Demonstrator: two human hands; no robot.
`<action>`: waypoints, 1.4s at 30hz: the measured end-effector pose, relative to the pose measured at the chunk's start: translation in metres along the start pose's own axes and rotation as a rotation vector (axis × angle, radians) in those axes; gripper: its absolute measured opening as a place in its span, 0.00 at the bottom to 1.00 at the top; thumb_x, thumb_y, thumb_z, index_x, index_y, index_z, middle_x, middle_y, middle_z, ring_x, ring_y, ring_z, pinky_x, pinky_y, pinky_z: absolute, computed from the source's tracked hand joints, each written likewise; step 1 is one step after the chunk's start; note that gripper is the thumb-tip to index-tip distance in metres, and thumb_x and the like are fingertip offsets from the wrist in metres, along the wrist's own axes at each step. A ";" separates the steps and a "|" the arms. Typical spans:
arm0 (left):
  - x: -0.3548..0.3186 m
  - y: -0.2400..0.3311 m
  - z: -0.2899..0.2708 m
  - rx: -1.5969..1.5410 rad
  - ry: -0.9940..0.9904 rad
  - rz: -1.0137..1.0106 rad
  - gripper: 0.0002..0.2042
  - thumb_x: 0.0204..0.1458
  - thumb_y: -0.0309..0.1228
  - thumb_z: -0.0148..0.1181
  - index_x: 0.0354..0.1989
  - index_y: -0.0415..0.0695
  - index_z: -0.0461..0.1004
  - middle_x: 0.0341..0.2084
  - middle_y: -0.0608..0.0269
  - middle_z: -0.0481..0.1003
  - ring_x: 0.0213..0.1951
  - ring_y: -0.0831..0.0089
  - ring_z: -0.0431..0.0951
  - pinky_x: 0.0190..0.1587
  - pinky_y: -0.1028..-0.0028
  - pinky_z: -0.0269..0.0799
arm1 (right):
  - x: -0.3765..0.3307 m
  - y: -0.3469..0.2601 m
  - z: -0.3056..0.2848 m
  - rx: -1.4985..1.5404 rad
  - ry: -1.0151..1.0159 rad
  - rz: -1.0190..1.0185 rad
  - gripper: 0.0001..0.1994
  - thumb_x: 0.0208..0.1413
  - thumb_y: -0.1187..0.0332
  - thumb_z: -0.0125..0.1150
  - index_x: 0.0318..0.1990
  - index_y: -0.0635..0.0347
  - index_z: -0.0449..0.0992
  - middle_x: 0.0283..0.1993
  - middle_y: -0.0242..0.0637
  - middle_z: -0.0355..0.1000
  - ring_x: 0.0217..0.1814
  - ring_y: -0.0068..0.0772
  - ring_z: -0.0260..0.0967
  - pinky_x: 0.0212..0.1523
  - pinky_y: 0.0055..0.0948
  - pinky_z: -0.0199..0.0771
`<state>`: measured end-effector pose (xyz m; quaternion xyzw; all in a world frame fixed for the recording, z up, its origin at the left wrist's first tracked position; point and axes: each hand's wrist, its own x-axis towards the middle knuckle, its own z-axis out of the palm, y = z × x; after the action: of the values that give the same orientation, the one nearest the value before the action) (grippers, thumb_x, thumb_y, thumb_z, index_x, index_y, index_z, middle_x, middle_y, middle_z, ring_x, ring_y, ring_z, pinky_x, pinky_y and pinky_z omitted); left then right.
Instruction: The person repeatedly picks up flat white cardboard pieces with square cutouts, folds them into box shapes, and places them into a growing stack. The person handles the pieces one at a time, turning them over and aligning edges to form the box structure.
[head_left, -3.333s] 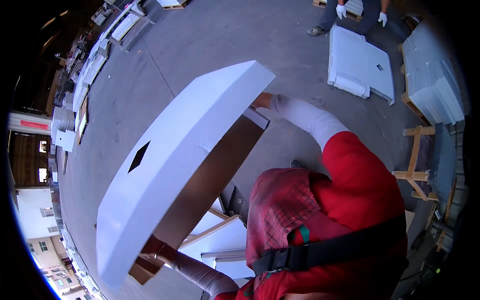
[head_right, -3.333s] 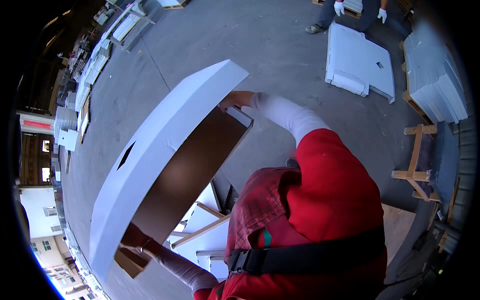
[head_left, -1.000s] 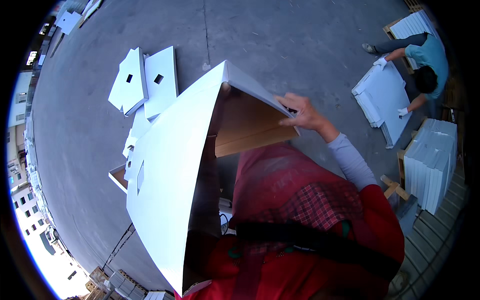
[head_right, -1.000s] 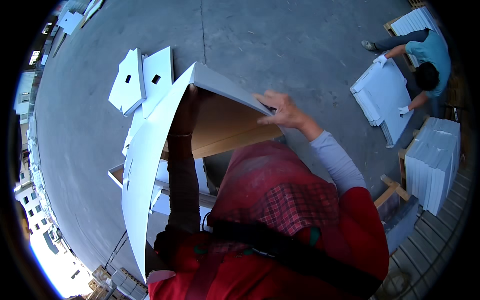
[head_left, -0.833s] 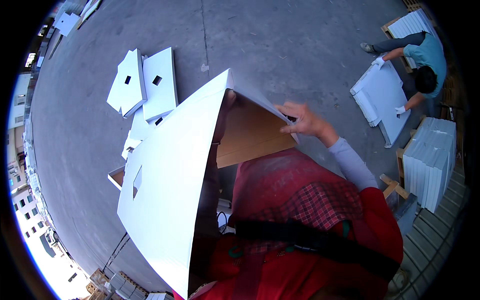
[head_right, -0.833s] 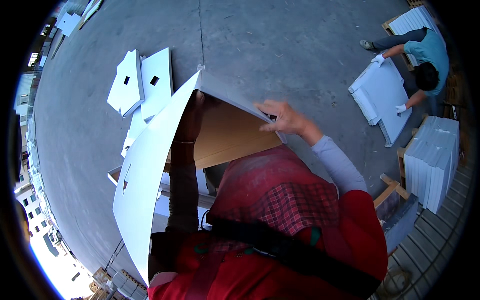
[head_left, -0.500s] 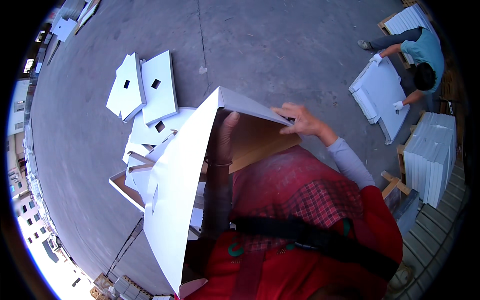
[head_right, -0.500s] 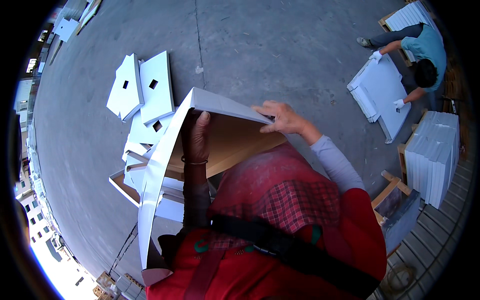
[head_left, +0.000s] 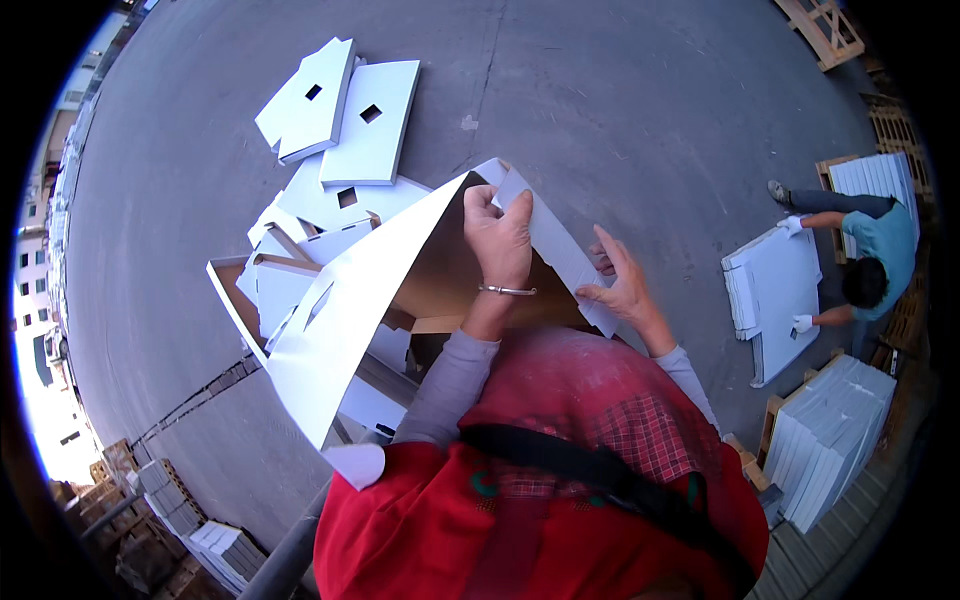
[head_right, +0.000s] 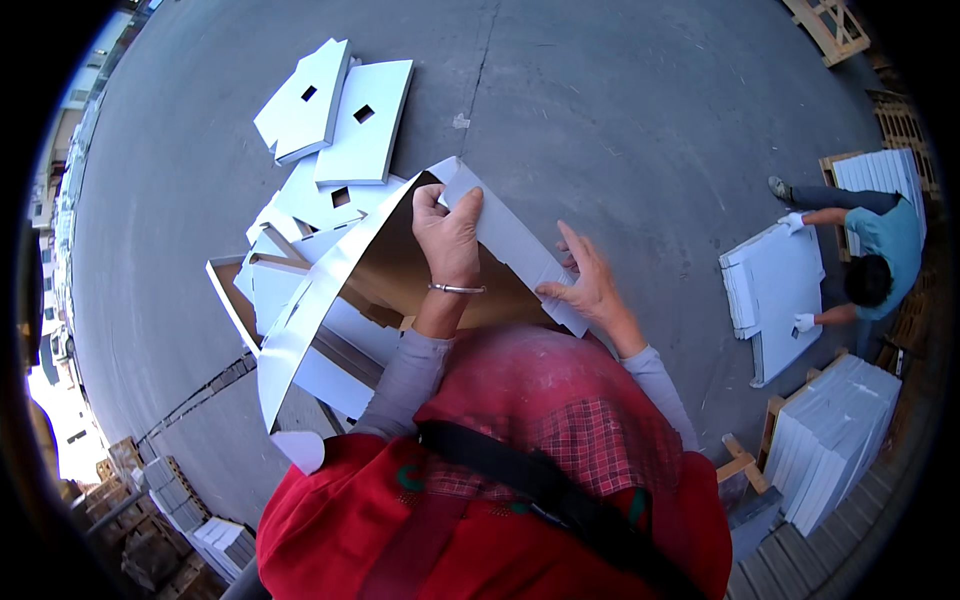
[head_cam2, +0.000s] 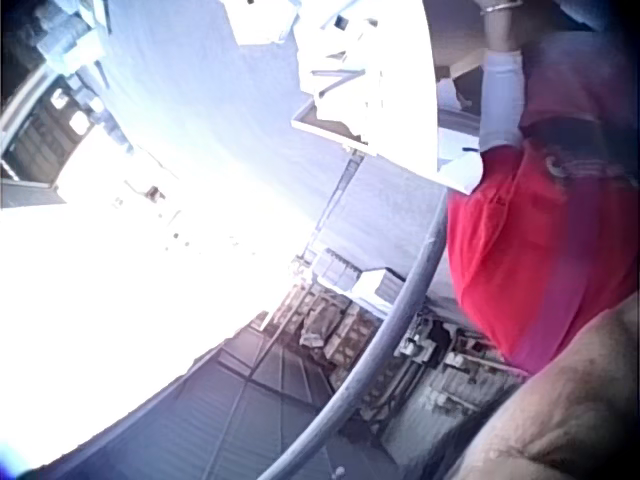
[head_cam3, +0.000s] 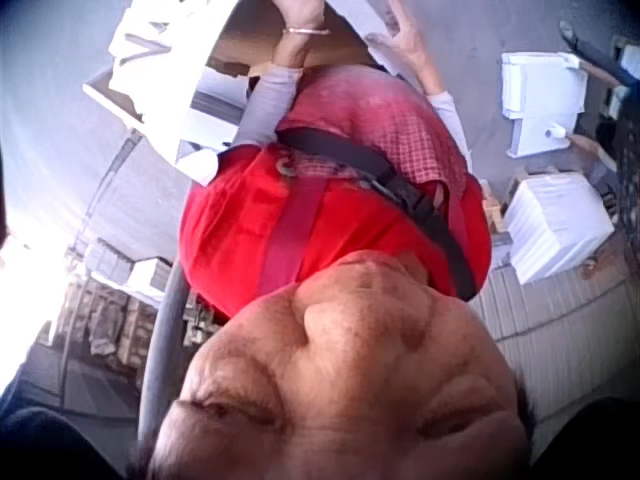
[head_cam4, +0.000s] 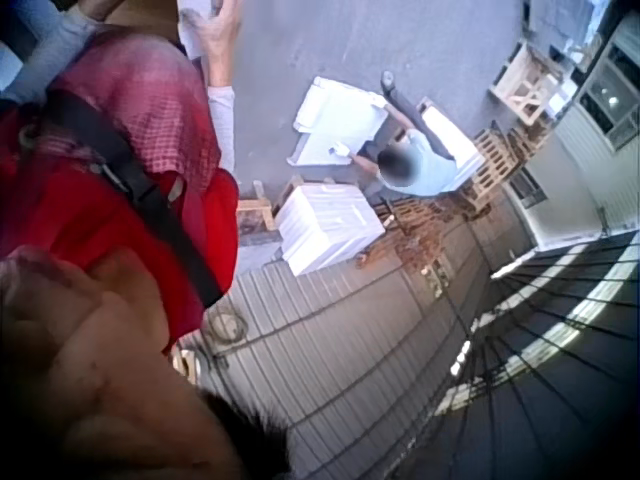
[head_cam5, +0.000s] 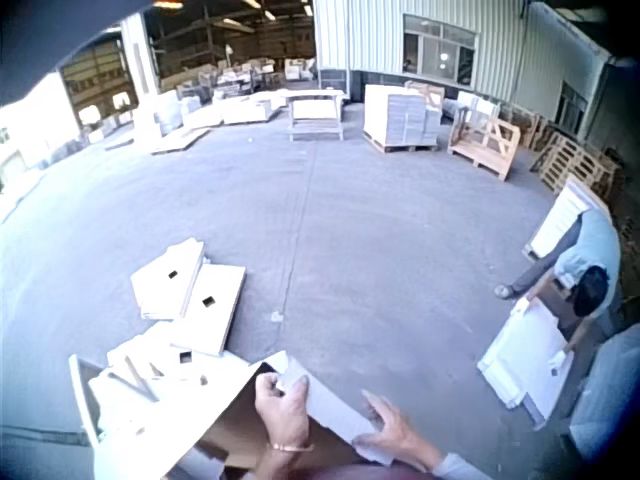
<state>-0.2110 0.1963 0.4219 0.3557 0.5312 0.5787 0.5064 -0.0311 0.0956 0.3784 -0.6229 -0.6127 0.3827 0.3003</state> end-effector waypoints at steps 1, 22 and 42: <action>0.006 -0.005 0.000 -0.016 0.045 0.015 0.10 0.47 0.23 0.64 0.32 0.40 0.66 0.21 0.73 0.66 0.23 0.87 0.63 0.24 0.82 0.61 | 0.000 -0.009 0.009 -0.101 0.018 -0.049 0.52 0.36 0.47 0.73 0.68 0.61 0.54 0.52 0.48 0.66 0.48 0.46 0.68 0.46 0.39 0.71; -0.051 -0.128 -0.154 0.102 -0.238 -0.704 0.10 0.53 0.34 0.57 0.35 0.41 0.70 0.26 0.60 0.74 0.25 0.74 0.76 0.28 0.74 0.75 | -0.049 0.293 -0.114 1.037 0.490 0.680 0.15 0.58 0.69 0.54 0.51 0.68 0.70 0.50 0.46 0.72 0.48 0.41 0.72 0.49 0.38 0.74; -0.169 -0.281 -0.355 1.160 -0.122 -0.976 0.10 0.50 0.35 0.57 0.33 0.39 0.74 0.31 0.48 0.77 0.37 0.52 0.78 0.42 0.61 0.73 | -0.283 0.371 -0.092 -0.310 0.263 0.632 0.14 0.56 0.71 0.55 0.49 0.68 0.72 0.47 0.47 0.72 0.46 0.44 0.69 0.47 0.40 0.70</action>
<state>-0.4501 -0.0790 0.1040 0.3208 0.8186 -0.1036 0.4651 0.2567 -0.2025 0.1452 -0.8632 -0.3970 0.2758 0.1457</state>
